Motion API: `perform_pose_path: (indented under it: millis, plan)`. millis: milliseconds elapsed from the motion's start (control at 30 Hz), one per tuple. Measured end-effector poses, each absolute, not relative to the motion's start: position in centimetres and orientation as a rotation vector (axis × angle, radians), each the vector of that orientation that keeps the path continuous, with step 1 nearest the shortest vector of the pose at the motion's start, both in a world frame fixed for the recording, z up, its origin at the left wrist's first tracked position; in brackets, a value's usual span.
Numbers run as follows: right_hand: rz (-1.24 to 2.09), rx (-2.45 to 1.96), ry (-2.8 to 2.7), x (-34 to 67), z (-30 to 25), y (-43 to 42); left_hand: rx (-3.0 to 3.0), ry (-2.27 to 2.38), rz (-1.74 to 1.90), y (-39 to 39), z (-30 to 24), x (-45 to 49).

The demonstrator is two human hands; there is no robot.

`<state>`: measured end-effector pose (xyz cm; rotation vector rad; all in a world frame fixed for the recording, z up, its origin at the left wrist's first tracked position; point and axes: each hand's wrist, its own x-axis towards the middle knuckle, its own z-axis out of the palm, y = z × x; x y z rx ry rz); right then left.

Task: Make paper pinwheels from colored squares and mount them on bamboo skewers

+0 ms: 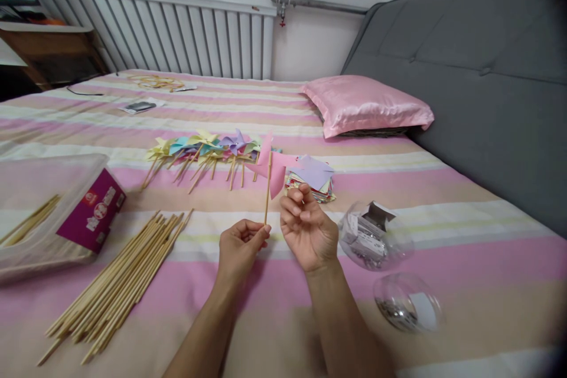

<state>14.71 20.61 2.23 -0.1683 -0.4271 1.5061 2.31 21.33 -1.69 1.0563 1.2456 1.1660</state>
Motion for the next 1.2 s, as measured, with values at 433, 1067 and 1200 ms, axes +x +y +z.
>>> perform_pose_path:
  millis: [433,1067,1200]
  plan:
    - [1.542,-0.101,-0.370,14.76,2.31,20.62,1.052,1.237,1.171,21.56,-1.84,2.34]
    - [1.516,-0.166,-0.324,14.78,2.08,21.00,1.034,1.246,1.167,21.24,-1.24,2.50]
    - [1.517,-0.205,-0.361,14.63,2.09,21.00,1.053,1.236,1.168,21.28,-1.45,2.42]
